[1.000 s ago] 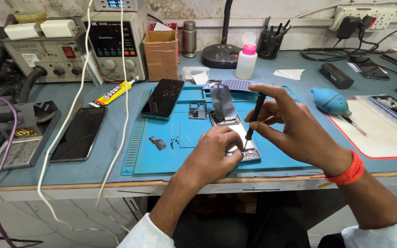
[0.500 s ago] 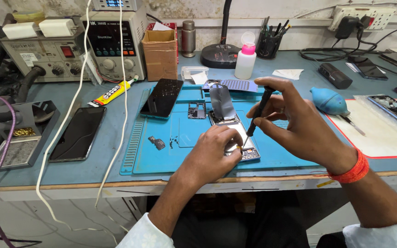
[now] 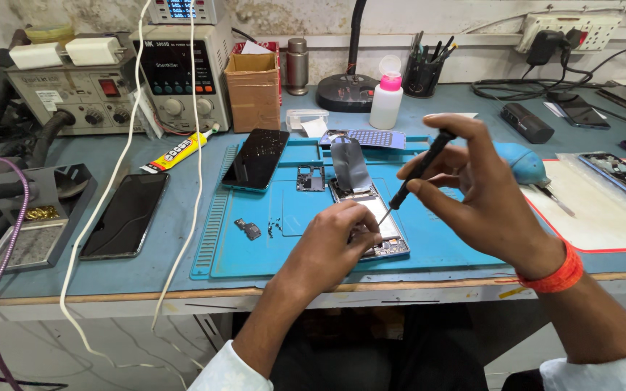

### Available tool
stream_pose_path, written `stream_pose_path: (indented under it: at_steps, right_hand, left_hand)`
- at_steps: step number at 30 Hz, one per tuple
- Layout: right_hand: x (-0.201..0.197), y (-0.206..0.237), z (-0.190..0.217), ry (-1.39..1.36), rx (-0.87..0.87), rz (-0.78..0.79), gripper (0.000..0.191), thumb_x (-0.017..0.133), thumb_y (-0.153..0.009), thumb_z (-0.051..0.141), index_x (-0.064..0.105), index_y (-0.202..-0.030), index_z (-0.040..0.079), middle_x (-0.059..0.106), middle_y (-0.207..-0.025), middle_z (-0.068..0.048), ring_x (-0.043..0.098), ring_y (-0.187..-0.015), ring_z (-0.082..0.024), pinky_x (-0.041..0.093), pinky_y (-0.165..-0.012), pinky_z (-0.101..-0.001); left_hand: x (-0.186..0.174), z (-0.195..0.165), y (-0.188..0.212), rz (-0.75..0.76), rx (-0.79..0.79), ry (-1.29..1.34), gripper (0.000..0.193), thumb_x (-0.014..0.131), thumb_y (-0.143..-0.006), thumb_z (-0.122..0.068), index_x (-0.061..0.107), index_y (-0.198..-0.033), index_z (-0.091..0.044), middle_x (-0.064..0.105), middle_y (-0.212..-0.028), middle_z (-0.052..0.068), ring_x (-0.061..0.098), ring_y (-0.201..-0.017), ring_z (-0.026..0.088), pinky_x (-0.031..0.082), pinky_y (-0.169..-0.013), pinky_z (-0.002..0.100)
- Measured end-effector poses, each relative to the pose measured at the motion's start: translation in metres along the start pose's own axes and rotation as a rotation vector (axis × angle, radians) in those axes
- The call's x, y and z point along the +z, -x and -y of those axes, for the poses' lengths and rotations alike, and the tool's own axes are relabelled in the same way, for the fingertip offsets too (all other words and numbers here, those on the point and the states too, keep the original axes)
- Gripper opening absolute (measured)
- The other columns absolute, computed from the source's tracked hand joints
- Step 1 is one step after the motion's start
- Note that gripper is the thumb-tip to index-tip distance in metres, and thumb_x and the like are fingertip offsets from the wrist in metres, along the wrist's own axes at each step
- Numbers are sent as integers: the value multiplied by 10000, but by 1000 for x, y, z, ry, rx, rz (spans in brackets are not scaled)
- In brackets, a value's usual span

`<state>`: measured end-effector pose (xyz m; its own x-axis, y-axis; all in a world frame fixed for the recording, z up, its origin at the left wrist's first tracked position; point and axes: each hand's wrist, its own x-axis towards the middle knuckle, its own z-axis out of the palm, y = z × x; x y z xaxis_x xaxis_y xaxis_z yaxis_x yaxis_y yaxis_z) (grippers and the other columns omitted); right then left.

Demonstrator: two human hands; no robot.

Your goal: The person repairs a smartphone at a workbench. They unscrew and pry open the phone's back cover with a screwdriver, disconnect and remove internal components including the battery, work on the exposed internals, then reassemble the phone and pick up another phone at the end.

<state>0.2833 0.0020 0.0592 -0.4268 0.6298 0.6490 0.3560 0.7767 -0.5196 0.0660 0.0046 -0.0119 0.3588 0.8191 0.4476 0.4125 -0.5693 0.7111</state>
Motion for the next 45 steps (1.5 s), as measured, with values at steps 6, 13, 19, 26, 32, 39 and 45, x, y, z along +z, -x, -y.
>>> stream_pose_path:
  at_steps: [6, 13, 19, 26, 32, 39, 45]
  right_hand:
    - [-5, 19, -12, -75, 43, -176, 659, 701, -944, -32, 308, -1450, 121, 714, -1105, -166, 725, -1034, -222, 605, -852, -346]
    - [9, 54, -30, -138, 56, -306, 574, 679, -982, -29, 304, -1394, 109, 710, -1147, -212, 745, -1026, -245, 634, -870, -337]
    - [21, 69, -39, -119, 64, -369, 576, 678, -974, -40, 295, -1379, 104, 701, -1145, -217, 746, -999, -250, 615, -836, -340]
    - [26, 86, -42, -132, 51, -402, 560, 647, -988, -73, 289, -1378, 109, 683, -1191, -231, 723, -1072, -259, 623, -927, -358]
    - [35, 103, -42, -108, -1, -417, 575, 648, -963, -84, 282, -1359, 114, 672, -1191, -219, 726, -1127, -271, 634, -953, -361]
    - [46, 119, -44, 14, -119, -391, 612, 670, -908, -107, 278, -1320, 120, 669, -1194, -215, 742, -1084, -271, 664, -867, -340]
    - [53, 127, -51, 110, -259, -386, 601, 697, -856, -113, 321, -1275, 98, 688, -1117, -221, 757, -1027, -297, 635, -880, -395]
  left_hand:
    - [-16, 15, 3, -140, 126, -156, 102, 770, -852, -153, 740, -892, -65, 725, -1020, 71, 707, -953, 264, 536, -876, 408]
    - [-74, 49, 26, -204, -38, -462, 106, 749, -841, -206, 793, -878, -117, 734, -1066, 54, 646, -1097, 276, 423, -988, 445]
    - [-85, 59, 31, -169, -125, -517, 122, 740, -835, -205, 815, -900, -134, 729, -1097, 45, 633, -1123, 279, 413, -995, 449]
    - [-66, 43, 27, -225, 33, -432, 128, 720, -857, -207, 788, -915, -115, 723, -1095, 67, 648, -1116, 279, 393, -1050, 458]
    - [-22, 12, 11, -100, 144, -263, 217, 749, -868, -262, 741, -1016, -104, 721, -1062, 82, 668, -1053, 286, 438, -1019, 457]
    - [-7, 2, 2, -7, 112, -157, 215, 777, -820, -180, 727, -1006, -85, 709, -900, 59, 671, -910, 223, 521, -873, 391]
    - [-5, 7, 0, -8, 86, -113, 187, 780, -813, -163, 730, -965, -65, 706, -869, 70, 661, -897, 220, 542, -823, 375]
